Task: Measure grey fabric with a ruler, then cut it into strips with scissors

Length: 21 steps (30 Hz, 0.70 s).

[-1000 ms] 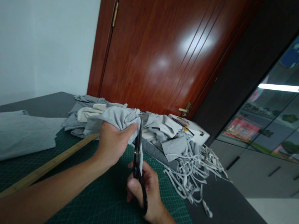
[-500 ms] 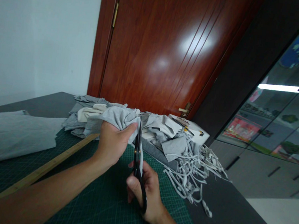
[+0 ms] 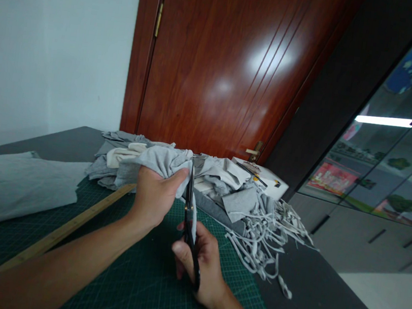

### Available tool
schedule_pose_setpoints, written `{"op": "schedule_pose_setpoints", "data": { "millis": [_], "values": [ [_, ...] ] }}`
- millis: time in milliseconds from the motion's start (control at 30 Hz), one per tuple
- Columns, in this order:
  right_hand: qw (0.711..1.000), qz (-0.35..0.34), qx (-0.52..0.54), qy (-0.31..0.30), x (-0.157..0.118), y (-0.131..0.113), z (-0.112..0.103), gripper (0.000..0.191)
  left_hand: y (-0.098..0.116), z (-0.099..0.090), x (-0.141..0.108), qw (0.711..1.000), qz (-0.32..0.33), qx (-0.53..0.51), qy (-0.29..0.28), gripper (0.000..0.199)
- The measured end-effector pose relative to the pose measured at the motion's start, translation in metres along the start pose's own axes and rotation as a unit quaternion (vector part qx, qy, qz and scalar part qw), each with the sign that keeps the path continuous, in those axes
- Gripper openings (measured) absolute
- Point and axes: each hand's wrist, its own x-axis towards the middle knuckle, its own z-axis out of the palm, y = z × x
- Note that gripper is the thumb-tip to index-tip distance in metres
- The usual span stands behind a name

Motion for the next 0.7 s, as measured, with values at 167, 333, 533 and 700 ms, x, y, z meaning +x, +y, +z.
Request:
{"op": "schedule_pose_setpoints", "data": {
  "millis": [167,333,533,700],
  "values": [
    [1.000,0.016,0.005,0.003,0.0020,-0.0020,0.0008,0.057,0.0003,0.0002,-0.0009,0.999,0.053,-0.010,-0.004,0.017],
    [1.000,0.021,0.014,0.012,0.0022,-0.0011,0.0020,0.057,-0.0017,0.0004,-0.0012,0.999,0.048,-0.023,-0.007,0.015],
    [0.999,0.032,0.013,0.019,0.0031,-0.0041,0.0038,0.059,-0.0013,-0.0005,-0.0019,0.999,0.041,-0.017,-0.010,0.016],
    [0.999,0.042,0.006,0.033,0.0041,-0.0065,0.0045,0.061,-0.0015,-0.0002,-0.0005,0.999,0.032,-0.019,-0.017,0.018]
  ]
}}
